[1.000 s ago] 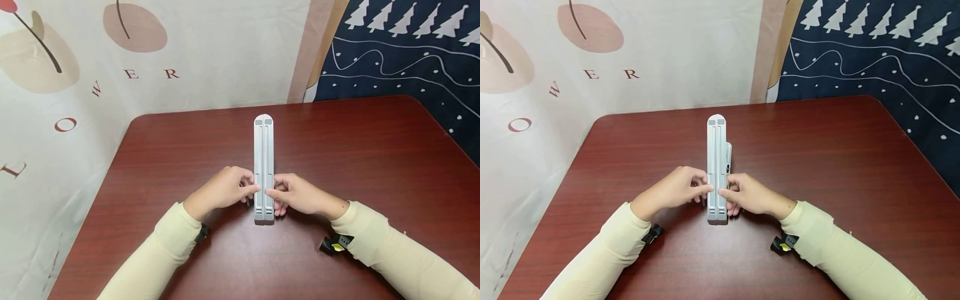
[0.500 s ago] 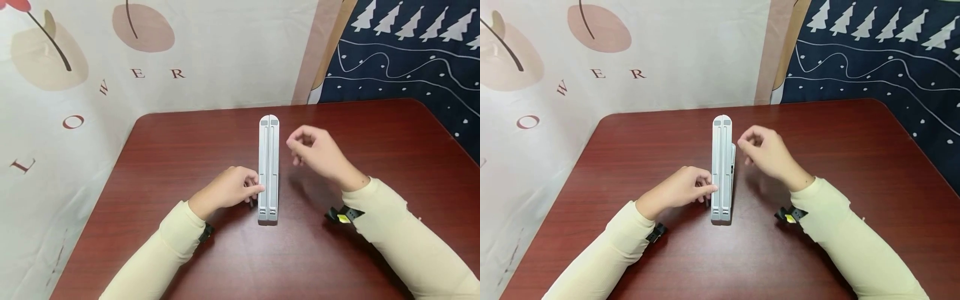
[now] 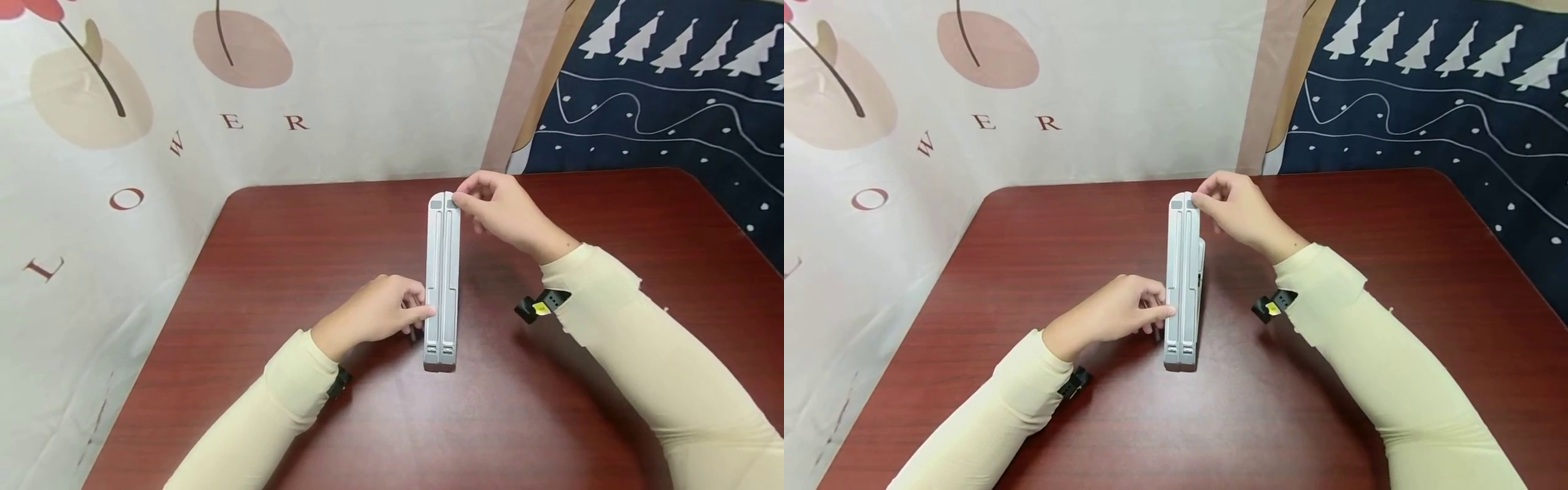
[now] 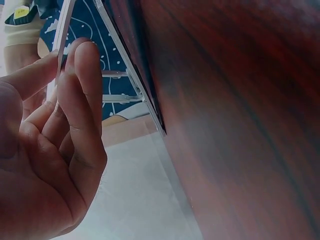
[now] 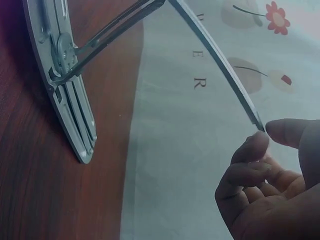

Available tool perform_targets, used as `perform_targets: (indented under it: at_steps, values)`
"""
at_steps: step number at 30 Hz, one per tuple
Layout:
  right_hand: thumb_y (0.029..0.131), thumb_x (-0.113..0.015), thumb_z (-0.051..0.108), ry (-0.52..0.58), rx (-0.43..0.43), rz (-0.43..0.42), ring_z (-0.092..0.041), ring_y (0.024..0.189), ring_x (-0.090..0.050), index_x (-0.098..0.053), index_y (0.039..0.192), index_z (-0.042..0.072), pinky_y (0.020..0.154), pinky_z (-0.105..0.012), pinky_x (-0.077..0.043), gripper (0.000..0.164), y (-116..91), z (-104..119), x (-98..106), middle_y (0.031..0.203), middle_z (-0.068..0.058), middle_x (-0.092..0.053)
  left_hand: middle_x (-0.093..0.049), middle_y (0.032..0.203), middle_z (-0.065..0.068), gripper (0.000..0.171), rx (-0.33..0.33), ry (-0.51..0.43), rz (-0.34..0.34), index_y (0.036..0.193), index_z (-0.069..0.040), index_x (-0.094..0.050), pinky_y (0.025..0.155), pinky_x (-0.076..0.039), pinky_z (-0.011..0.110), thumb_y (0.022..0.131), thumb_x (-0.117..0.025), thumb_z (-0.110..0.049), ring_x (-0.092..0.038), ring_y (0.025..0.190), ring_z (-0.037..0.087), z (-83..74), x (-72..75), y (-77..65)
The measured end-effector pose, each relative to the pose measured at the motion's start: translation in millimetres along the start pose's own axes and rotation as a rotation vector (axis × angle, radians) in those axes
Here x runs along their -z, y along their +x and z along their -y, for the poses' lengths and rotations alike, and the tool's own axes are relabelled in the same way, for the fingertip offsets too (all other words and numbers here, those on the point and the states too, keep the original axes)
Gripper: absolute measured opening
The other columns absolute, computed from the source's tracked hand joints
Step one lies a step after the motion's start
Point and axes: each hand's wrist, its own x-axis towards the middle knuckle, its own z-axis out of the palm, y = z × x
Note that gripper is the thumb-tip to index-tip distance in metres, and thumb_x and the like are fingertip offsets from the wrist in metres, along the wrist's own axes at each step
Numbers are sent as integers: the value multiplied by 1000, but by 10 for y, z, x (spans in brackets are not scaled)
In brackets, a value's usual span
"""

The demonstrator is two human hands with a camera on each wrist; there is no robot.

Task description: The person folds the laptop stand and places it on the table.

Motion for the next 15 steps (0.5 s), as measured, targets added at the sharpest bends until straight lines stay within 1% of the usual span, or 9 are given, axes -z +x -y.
perform_targets:
  at_steps: [2,5,7,12,14,15]
  values:
    - [98,-65,26,14,-11,13,-34,64,-57,-67,104,10,58,-36,-50,18,22,-9,-7,74,-13,-57,-73,71,-2,24,-4,-4,3,76,-16,-62,64,-53,25,94,-71,-29,-70,60,15,5,-1,5]
    - [97,-66,26,29,-17,27,-34,63,-56,-67,101,9,56,-33,-50,18,41,-18,-15,70,-9,-56,-73,71,-2,24,-9,-8,7,76,-15,-62,63,-53,24,94,-71,-28,-70,59,14,13,-4,13]
    - [97,-66,25,37,-12,27,-33,62,-56,-67,99,9,55,-31,-49,17,45,-26,-16,69,-9,-56,-73,71,-2,24,-12,-11,8,76,-14,-61,63,-53,24,94,-71,-27,-70,59,14,15,-5,14]
    - [98,-65,25,71,-17,32,-21,56,-58,-64,99,7,51,-30,-51,18,35,-39,-37,69,-10,-60,-73,71,-1,25,-17,-28,7,76,-13,-59,63,-54,24,94,-70,-26,-70,59,15,-3,-7,8]
    - [99,-63,24,97,-25,37,-15,54,-57,-62,100,6,51,-29,-51,19,21,-41,-60,68,-9,-61,-73,71,-1,25,-16,-36,10,77,-12,-58,62,-54,24,95,-70,-25,-71,59,15,-9,-12,7]
    - [99,-63,24,111,-29,38,-15,53,-58,-61,101,5,51,-28,-51,19,13,-40,-73,66,-8,-61,-73,71,-1,24,-18,-41,10,77,-12,-58,62,-54,24,95,-70,-24,-71,59,15,-10,-16,6]
